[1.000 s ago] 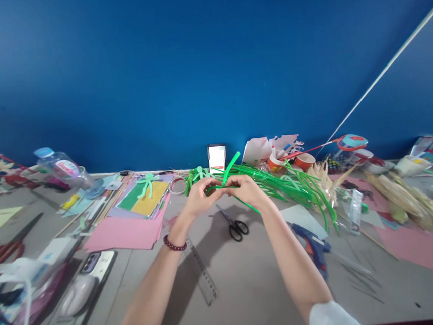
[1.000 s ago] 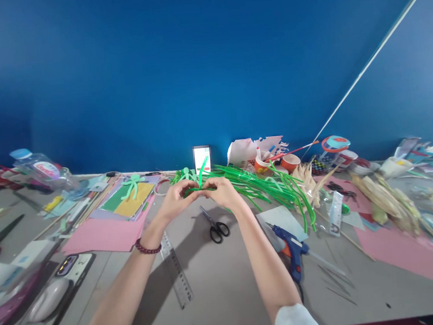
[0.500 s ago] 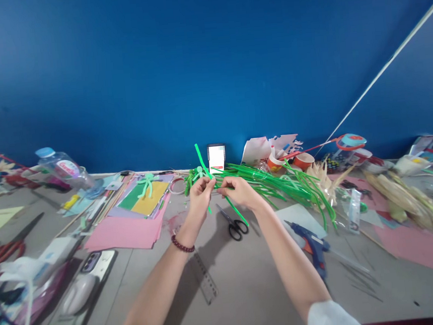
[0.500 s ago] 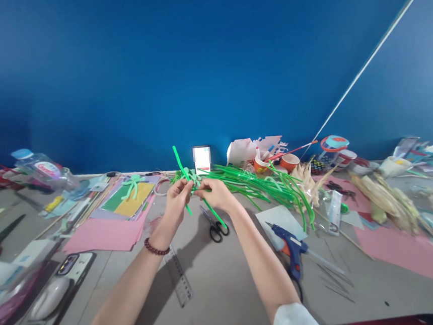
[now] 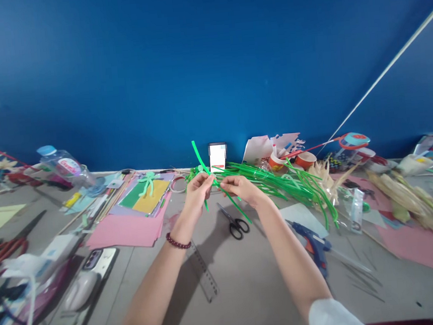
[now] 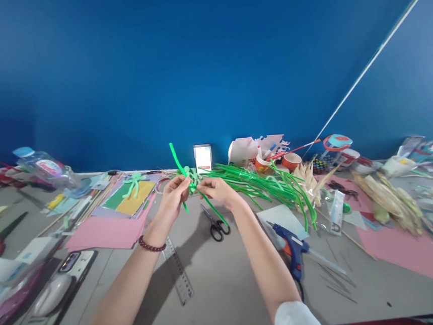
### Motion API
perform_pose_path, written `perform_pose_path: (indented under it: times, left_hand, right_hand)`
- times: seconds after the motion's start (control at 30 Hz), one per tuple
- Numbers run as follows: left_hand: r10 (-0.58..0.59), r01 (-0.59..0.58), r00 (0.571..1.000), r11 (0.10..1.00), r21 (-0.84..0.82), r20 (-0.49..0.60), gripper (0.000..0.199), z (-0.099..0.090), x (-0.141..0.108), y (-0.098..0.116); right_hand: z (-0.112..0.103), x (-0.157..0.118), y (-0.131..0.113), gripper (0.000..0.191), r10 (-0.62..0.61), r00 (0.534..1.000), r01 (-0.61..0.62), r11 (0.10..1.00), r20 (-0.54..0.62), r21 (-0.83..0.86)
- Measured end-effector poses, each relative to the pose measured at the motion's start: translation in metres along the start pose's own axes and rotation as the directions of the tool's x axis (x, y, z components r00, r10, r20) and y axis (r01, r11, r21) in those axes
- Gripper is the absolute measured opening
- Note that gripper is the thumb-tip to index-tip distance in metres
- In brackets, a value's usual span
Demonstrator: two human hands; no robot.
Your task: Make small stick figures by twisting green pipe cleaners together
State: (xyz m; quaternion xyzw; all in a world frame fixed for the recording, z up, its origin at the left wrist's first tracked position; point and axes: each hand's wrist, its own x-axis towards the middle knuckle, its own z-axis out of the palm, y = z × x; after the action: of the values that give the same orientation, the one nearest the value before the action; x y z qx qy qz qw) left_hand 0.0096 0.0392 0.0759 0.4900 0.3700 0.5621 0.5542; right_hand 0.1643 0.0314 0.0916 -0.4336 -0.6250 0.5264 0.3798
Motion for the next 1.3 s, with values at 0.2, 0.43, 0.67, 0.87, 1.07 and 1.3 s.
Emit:
perform_pose_path:
  times: [0.2,0.43,0.67,0.87,1.07,1.3]
  left_hand:
    - [-0.056,0.051,0.994,0.997,0.056,0.096,0.035,-0.009,0.0,0.012]
    - [0.021,-0.085,0.986,0.914,0.396,0.164,0.024,-0.009,0.001,0.013]
    - [0.04,-0.059,0.997,0.929,0.366,0.06,0.021,-0.009,0.003,0.008]
    - [0.064,-0.064,0.998,0.924,0.376,0.013,0.019,-0.01,0.004,0.007]
    - [0.006,-0.039,0.997,0.91,0.412,0.081,0.023,-0.01,0.003,0.009]
    - [-0.082,0.034,0.991,0.922,0.386,0.108,0.03,-0.008,0.0,0.01]
  right_hand:
    - [-0.004,-0.001,0.0,0.035,-0.047,0.998,0.048,0.999,-0.036,0.025]
    - [-0.008,-0.002,0.003,0.026,-0.117,0.983,0.099,0.987,-0.144,-0.124]
    - [-0.005,-0.004,0.002,0.022,-0.141,0.975,0.103,0.972,-0.174,-0.213]
    - [-0.001,-0.004,-0.003,0.017,-0.212,0.95,0.133,0.939,-0.228,-0.317]
    - [-0.001,-0.004,-0.003,0.016,-0.238,0.94,0.141,0.925,-0.246,-0.354]
    - [-0.002,-0.004,-0.001,0.017,-0.222,0.949,0.135,0.929,-0.226,-0.344]
